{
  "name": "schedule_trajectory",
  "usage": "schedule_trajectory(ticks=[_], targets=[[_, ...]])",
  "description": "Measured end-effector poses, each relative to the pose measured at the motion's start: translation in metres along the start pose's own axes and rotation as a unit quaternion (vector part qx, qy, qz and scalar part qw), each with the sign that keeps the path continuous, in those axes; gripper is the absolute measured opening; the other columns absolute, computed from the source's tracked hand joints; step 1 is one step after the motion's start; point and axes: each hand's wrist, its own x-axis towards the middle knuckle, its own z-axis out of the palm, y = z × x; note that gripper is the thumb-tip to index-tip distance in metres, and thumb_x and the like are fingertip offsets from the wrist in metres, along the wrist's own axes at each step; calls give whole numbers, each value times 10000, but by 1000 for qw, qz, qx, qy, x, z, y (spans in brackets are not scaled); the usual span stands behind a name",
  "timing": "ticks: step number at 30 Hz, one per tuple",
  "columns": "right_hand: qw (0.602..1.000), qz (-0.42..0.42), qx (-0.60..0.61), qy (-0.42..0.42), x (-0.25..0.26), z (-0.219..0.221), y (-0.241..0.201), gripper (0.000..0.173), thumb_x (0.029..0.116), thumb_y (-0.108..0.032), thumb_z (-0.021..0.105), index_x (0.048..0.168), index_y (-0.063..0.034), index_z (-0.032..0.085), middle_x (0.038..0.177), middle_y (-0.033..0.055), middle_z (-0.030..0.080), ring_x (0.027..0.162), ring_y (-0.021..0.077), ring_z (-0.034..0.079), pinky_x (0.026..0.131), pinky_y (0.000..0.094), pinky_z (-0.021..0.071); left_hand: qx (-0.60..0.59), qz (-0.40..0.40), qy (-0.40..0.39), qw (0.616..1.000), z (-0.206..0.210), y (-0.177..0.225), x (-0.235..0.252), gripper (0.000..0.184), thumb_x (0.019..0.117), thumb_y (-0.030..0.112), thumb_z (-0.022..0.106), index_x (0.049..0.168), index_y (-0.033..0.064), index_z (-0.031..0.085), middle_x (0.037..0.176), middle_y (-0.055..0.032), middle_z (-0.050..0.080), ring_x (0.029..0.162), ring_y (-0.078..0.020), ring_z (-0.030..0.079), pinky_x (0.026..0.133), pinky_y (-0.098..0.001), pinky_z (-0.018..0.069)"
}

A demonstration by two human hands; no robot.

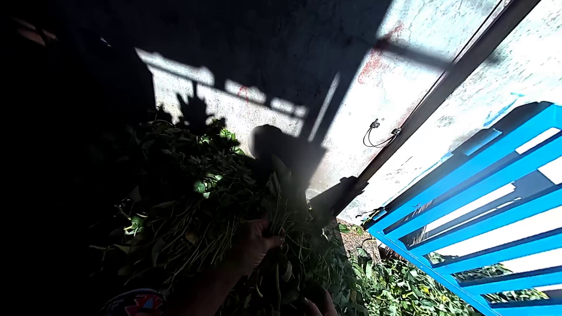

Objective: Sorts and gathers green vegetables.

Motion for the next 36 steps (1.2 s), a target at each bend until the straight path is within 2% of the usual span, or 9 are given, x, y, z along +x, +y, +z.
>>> schedule_trajectory(ticks=[3,6,11,16,19,22,26,34,36], targets=[[959,-204,-191,58,0,16,-13,379,902,-118,668,1218,88,636,1275,241,567,1215,257,572,994,360,533,49,-27,21,998,4,-5,2,144,875,27,769,1007,26,712,946,-68,739,870,-157,713,828,-309,597],[889,-311,-334,34,7,38,-11,130,879,-200,760,958,-104,797,1017,91,665,1007,202,628,864,345,554,77,-49,34,995,10,-13,1,134,868,38,775,985,35,709,926,-60,739,852,-147,712,811,-307,593],[856,-307,-415,43,21,59,6,174,853,-189,701,956,-99,809,948,64,701,929,237,671,802,415,572,50,-59,61,995,12,-15,-2,119,881,20,757,984,20,696,916,-70,728,829,-148,704,783,-294,590],[870,-407,-263,92,20,65,-15,168,900,-130,643,989,-34,749,1050,100,634,966,91,637,799,192,571,-26,-138,114,983,9,-2,-2,126,863,-43,766,944,-29,671,885,-139,717,757,-215,712,696,-338,616],[861,-454,-204,101,24,73,-34,153,952,-164,624,1012,-64,724,1132,91,619,1082,109,622,883,211,565,-68,-199,59,976,17,-7,-9,115,896,-42,718,988,-32,648,900,-143,712,784,-215,708,718,-355,605],[882,-447,-121,89,29,84,-51,179,993,-137,569,1058,-6,672,1128,97,689,1073,155,681,888,276,602,-134,-190,-32,972,27,-15,-21,55,969,-16,589,950,11,633,825,-69,697,737,-135,681,689,-299,580],[919,-363,28,154,35,84,-72,153,1044,-107,434,1125,-45,547,905,-9,644,707,73,662,624,247,601,-119,-202,3,972,19,5,-18,54,956,-17,668,1003,-43,658,881,-145,719,755,-224,720,717,-344,623],[937,-258,-202,124,53,36,-19,190,1005,-126,569,1073,11,682,792,-4,682,632,21,628,583,187,548,-55,-4,218,974,-33,48,-8,97,960,-17,667,1054,-42,664,882,-145,725,730,-222,739,699,-351,650],[932,-175,-308,71,44,32,23,201,957,-186,597,1015,-21,696,752,8,666,642,79,628,604,286,547,-78,30,233,969,-39,54,-11,89,962,-36,652,1048,-51,666,882,-153,726,723,-230,738,687,-356,652]])
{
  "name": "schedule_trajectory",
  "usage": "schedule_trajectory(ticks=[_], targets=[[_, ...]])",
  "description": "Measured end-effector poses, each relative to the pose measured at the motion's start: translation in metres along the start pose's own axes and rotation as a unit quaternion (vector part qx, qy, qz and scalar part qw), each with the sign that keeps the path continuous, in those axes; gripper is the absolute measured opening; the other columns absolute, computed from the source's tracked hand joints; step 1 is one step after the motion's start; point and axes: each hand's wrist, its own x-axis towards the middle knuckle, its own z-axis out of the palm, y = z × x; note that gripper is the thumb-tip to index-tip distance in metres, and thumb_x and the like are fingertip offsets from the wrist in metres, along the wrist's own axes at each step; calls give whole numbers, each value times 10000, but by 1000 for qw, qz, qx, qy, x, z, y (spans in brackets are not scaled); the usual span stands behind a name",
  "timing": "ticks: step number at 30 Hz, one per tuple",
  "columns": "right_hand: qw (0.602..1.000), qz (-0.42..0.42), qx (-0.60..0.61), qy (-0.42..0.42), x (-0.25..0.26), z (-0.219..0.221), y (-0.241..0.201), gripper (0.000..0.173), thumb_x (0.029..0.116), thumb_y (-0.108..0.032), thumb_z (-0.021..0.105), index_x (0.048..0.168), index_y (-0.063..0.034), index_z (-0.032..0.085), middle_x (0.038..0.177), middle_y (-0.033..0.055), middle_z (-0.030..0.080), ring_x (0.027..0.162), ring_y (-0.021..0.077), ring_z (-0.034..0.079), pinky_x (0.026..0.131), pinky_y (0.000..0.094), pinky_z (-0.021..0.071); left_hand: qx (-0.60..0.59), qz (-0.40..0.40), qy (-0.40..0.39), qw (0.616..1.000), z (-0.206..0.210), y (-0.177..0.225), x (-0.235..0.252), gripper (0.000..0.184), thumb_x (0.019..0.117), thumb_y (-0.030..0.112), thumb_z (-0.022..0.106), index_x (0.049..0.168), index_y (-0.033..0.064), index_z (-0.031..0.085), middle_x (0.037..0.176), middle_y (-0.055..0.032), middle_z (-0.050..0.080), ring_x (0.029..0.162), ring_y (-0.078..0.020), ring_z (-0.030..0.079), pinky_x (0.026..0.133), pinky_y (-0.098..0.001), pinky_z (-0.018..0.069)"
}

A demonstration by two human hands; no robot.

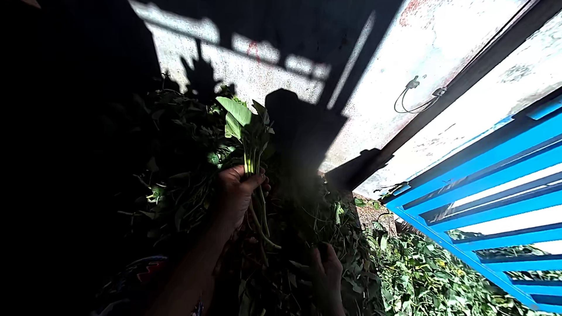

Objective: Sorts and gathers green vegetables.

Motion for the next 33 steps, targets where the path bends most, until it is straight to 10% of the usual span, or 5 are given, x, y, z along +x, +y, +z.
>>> schedule_trajectory(ticks=[3,10,22,28,33], targets=[[971,77,-141,-175,-43,32,37,305,911,-287,637,1013,-9,711,840,136,713,800,303,708,742,555,561,-31,28,10,999,-5,6,-3,70,973,-37,628,1031,-36,668,874,-134,723,717,-211,731,684,-351,649],[754,106,-349,-546,-73,103,47,460,976,-434,616,1202,-47,720,1412,196,590,1321,417,541,991,639,494,-50,91,38,994,-30,19,-5,120,980,-50,591,1061,-25,675,878,-136,733,728,-218,738,698,-367,651],[842,191,-109,-492,-18,250,124,622,962,-243,634,1493,17,440,1413,243,579,1301,359,575,1111,546,443,-44,134,74,987,-49,25,-2,158,973,-9,603,1104,1,690,915,-150,729,759,-228,739,714,-386,652],[805,212,-15,-555,-19,212,126,482,934,-360,666,1315,-65,640,1191,164,705,1092,287,684,962,532,546,-43,127,69,989,-47,23,-2,172,959,-28,600,1106,-11,688,926,-167,732,766,-245,741,715,-385,651],[809,328,232,-430,2,137,67,379,1014,-280,563,1294,-38,640,1064,98,708,951,186,672,840,415,566,-12,96,44,994,-38,15,-5,148,959,-13,627,1085,-1,705,904,-170,728,737,-252,731,692,-388,649]])
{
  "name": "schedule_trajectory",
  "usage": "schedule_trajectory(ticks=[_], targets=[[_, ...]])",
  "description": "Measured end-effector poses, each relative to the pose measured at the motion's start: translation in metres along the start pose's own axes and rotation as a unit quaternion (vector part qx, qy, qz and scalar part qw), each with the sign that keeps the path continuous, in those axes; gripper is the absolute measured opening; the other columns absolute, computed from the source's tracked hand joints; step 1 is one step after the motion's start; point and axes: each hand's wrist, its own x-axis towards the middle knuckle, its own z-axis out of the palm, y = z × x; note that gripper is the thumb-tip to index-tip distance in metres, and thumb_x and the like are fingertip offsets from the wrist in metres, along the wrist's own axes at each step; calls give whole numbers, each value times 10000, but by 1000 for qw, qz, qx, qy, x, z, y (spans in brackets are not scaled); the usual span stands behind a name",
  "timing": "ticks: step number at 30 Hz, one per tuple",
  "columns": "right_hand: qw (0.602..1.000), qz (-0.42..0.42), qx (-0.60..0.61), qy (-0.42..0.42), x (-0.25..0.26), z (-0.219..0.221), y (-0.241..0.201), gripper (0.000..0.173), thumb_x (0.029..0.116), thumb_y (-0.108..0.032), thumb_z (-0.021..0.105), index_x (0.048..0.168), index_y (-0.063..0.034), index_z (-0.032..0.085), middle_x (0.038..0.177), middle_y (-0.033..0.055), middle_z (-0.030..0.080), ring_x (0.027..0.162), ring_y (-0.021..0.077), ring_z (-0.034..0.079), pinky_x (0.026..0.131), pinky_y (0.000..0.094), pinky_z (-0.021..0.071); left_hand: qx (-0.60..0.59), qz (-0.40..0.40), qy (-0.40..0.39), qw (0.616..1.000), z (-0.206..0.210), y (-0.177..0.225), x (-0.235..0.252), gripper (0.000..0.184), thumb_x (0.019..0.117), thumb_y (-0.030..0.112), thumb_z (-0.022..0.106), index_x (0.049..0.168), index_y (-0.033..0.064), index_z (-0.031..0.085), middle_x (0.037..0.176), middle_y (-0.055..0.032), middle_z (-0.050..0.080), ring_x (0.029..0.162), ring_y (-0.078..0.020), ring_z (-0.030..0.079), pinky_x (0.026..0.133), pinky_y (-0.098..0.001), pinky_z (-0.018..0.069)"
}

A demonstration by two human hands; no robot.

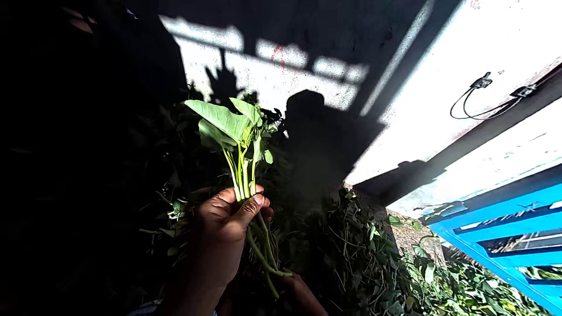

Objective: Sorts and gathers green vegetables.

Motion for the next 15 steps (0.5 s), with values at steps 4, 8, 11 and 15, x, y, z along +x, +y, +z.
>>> schedule_trajectory(ticks=[4,8,11,15], targets=[[985,-144,5,96,-46,-5,-37,281,1036,-213,554,1175,-9,686,1012,95,727,907,159,689,824,369,580,36,-79,-29,996,11,-6,-5,127,963,-24,655,1083,-17,696,893,-189,730,735,-295,738,691,-401,655],[901,-353,-174,183,-91,8,-70,235,1003,-102,565,1176,-8,692,1003,61,746,926,109,711,873,344,596,59,-117,-79,988,22,-23,-10,106,937,-58,675,1042,-50,672,864,-190,727,725,-289,739,688,-381,655],[792,-419,-340,288,-107,20,-81,261,968,-158,616,1161,-26,731,1004,76,764,957,225,724,925,541,533,96,-133,-139,977,28,-33,-14,92,925,-34,693,1017,-39,685,859,-147,733,724,-253,736,697,-363,650],[683,-437,-440,385,-123,36,-96,241,932,-198,650,1078,-45,766,948,95,761,897,277,732,841,536,556,130,-125,-177,967,33,-49,-21,96,902,-8,723,993,-14,693,871,-122,744,741,-238,745,708,-362,652]])
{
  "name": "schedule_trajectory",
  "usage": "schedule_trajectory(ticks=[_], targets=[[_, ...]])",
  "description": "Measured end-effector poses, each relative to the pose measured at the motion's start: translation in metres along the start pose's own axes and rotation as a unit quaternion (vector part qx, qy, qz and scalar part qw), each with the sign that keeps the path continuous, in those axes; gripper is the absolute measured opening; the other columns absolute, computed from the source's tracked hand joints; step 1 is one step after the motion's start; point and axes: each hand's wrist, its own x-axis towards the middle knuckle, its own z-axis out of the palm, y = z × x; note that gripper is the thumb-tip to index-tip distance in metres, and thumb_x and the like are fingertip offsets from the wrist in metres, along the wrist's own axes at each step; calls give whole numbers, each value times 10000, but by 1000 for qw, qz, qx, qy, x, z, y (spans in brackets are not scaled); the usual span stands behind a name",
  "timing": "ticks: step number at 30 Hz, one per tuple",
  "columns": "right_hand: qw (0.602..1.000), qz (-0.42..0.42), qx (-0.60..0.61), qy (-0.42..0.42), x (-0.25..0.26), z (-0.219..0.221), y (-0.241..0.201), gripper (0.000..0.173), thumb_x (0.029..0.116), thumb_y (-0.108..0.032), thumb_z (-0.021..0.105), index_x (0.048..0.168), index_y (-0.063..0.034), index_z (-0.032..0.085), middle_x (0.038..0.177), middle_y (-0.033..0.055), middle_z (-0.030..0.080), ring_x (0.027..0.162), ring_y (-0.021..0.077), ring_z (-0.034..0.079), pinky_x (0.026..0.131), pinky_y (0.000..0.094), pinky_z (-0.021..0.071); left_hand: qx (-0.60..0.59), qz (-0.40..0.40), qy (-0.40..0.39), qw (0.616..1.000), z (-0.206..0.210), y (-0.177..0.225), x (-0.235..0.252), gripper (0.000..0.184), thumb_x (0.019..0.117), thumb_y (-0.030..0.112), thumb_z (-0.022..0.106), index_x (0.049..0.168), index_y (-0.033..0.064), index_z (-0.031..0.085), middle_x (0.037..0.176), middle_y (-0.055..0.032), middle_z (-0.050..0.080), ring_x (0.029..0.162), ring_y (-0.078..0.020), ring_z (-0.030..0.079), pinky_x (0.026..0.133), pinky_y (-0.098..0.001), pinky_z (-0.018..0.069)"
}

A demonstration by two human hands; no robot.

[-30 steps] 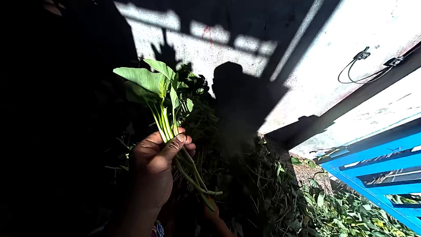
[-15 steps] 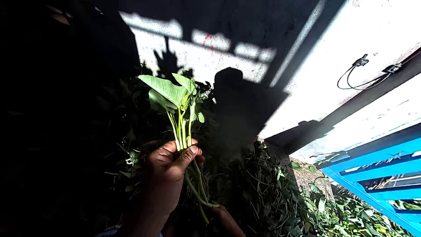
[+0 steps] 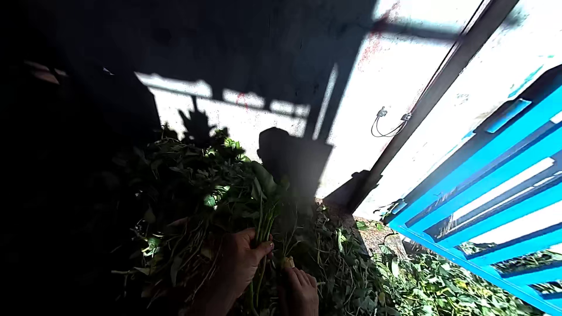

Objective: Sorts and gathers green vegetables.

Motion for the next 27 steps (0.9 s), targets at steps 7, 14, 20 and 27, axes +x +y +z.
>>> schedule_trajectory(ticks=[7,14,20,27], targets=[[983,-28,-181,32,9,-13,-18,234,919,-228,629,1071,-159,792,831,10,731,788,209,697,765,437,537,61,70,-53,994,8,-12,1,140,854,79,793,970,38,724,872,-65,745,782,-177,731,742,-338,634],[994,17,-103,20,5,-20,-29,300,915,-274,674,1116,-74,771,952,105,749,869,278,720,727,446,572,116,103,-99,983,14,-10,-1,126,895,107,747,1013,65,730,910,-23,746,837,-112,718,788,-290,611],[827,300,471,-63,23,-42,-32,466,1008,-343,619,1317,4,577,1043,112,704,852,163,690,748,360,604,134,100,-152,974,14,-7,2,123,919,104,735,1032,55,725,938,-20,751,863,-98,720,824,-282,608],[681,382,609,142,29,-27,-48,121,988,-40,635,1003,46,720,819,121,727,691,138,683,649,300,591,115,89,-139,980,15,-8,1,94,902,90,741,989,56,730,897,-22,746,823,-101,717,784,-277,607]])
